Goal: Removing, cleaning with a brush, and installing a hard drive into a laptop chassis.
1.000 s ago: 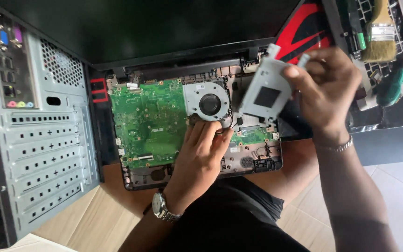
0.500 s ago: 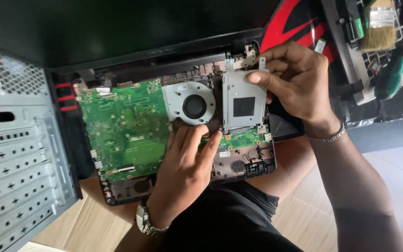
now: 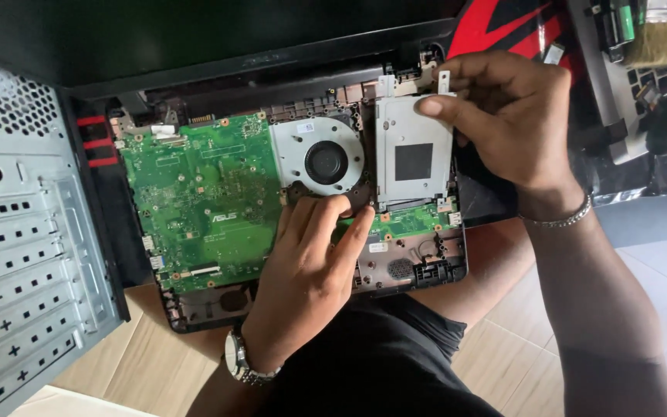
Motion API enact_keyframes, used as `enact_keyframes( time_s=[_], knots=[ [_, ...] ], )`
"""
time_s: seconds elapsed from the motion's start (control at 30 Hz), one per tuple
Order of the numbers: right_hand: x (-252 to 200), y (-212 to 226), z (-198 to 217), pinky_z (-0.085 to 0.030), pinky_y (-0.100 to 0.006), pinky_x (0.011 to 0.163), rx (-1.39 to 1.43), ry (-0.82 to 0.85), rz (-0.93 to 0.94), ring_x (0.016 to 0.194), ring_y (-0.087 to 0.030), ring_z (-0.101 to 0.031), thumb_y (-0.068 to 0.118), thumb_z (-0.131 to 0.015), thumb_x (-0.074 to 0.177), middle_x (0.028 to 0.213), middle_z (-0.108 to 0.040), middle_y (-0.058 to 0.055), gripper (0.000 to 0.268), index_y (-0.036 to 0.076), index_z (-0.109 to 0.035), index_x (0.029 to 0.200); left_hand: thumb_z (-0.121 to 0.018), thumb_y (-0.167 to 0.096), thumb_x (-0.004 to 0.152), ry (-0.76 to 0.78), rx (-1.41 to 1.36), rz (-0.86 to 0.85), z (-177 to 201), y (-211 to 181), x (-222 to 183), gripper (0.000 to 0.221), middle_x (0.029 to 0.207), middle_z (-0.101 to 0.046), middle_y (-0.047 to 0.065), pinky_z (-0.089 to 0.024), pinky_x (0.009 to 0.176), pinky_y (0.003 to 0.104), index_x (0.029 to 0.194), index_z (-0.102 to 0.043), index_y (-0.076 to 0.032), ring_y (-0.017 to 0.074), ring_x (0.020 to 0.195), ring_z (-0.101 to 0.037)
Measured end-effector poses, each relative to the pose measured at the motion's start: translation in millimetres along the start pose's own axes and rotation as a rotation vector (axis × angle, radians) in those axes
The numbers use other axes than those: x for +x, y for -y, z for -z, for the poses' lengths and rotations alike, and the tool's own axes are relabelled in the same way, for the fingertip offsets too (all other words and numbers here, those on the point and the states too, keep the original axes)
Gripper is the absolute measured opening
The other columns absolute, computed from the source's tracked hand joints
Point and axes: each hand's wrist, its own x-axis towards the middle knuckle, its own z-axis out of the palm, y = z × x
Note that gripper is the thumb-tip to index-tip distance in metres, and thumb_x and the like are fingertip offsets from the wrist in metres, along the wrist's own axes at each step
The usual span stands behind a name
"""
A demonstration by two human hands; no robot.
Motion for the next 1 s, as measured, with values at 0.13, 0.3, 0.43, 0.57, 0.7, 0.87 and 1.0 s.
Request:
enact_keyframes(
  time_s=[0.13, 0.3, 0.43, 0.57, 0.7, 0.87, 1.0],
  knots=[
    [1.9, 3.9, 1.9, -0.046, -0.019, 0.054, 0.069, 0.024, -0.050, 0.060, -0.012, -0.057, -0.001, -0.084, 0.099, 0.089, -0.070, -0.018, 0.026, -0.015, -0.068, 0.114, -0.066, 0.013, 0.091, -0.025, 0.008, 0.002, -0.7, -0.3, 0.1, 0.030, 0.108, -0.054, 0.019, -0.051, 0.083, 0.051, 0.119, -0.060, 0.003, 0.0344, 0.095, -0.055],
    [2.2, 4.6, 1.5, -0.049, -0.021, 0.052, 0.125, 0.038, -0.076, 0.060, -0.014, -0.058, -0.001, -0.081, 0.099, 0.094, -0.071, -0.020, 0.026, -0.016, -0.067, 0.115, -0.064, 0.016, 0.091, -0.054, -0.013, -0.002, -0.5, -0.6, 0.0, 0.030, 0.108, -0.053, 0.019, -0.051, 0.086, 0.052, 0.118, -0.059, 0.003, 0.0344, 0.096, -0.056],
    [0.7, 1.1, 0.5, -0.043, -0.016, 0.051, 0.126, 0.031, -0.122, 0.057, -0.008, -0.053, 0.001, -0.085, 0.096, 0.081, -0.066, -0.012, 0.026, -0.011, -0.069, 0.113, -0.061, 0.017, 0.091, -0.058, -0.001, -0.014, 0.2, -0.7, 0.5, 0.031, 0.107, -0.052, 0.018, -0.050, 0.085, 0.051, 0.118, -0.059, 0.003, 0.0341, 0.094, -0.054],
    [-0.9, 0.2, 0.0, -0.042, -0.016, 0.051, 0.097, 0.035, -0.138, 0.057, -0.007, -0.052, 0.001, -0.086, 0.096, 0.076, -0.063, -0.008, 0.027, -0.010, -0.069, 0.114, -0.060, 0.018, 0.091, -0.070, -0.004, -0.011, 1.3, -1.9, 1.6, 0.027, 0.105, -0.052, 0.017, -0.052, 0.089, 0.051, 0.114, -0.060, 0.003, 0.0326, 0.093, -0.054],
    [-2.6, -2.2, 1.3, -0.046, -0.020, 0.057, 0.018, 0.049, -0.027, 0.066, -0.010, -0.054, -0.002, -0.089, 0.094, 0.084, -0.067, -0.014, 0.033, -0.014, -0.069, 0.118, -0.061, 0.017, 0.091, -0.067, -0.014, -0.007, -0.4, -0.8, 0.7, 0.026, 0.106, -0.052, 0.017, -0.052, 0.091, 0.052, 0.114, -0.062, 0.004, 0.0329, 0.095, -0.054],
    [-2.0, -0.6, 1.0, -0.050, -0.021, 0.069, -0.043, 0.009, 0.043, 0.081, -0.012, -0.059, -0.001, -0.091, 0.096, 0.097, -0.071, -0.015, 0.036, -0.013, -0.070, 0.123, -0.063, 0.018, 0.092, -0.057, -0.037, -0.020, 0.1, -1.0, -0.1, 0.031, 0.106, -0.051, 0.019, -0.052, 0.092, 0.055, 0.120, -0.059, 0.005, 0.0354, 0.096, -0.054],
    [-0.9, -3.3, 0.2, -0.056, -0.024, 0.078, -0.040, -0.011, 0.077, 0.089, -0.015, -0.065, -0.001, -0.090, 0.094, 0.104, -0.074, -0.019, 0.036, -0.013, -0.070, 0.122, -0.061, 0.019, 0.090, -0.049, -0.024, -0.025, -3.6, 0.1, -1.6, 0.034, 0.106, -0.051, 0.019, -0.050, 0.084, 0.051, 0.120, -0.057, 0.003, 0.0342, 0.094, -0.054]
  ],
)
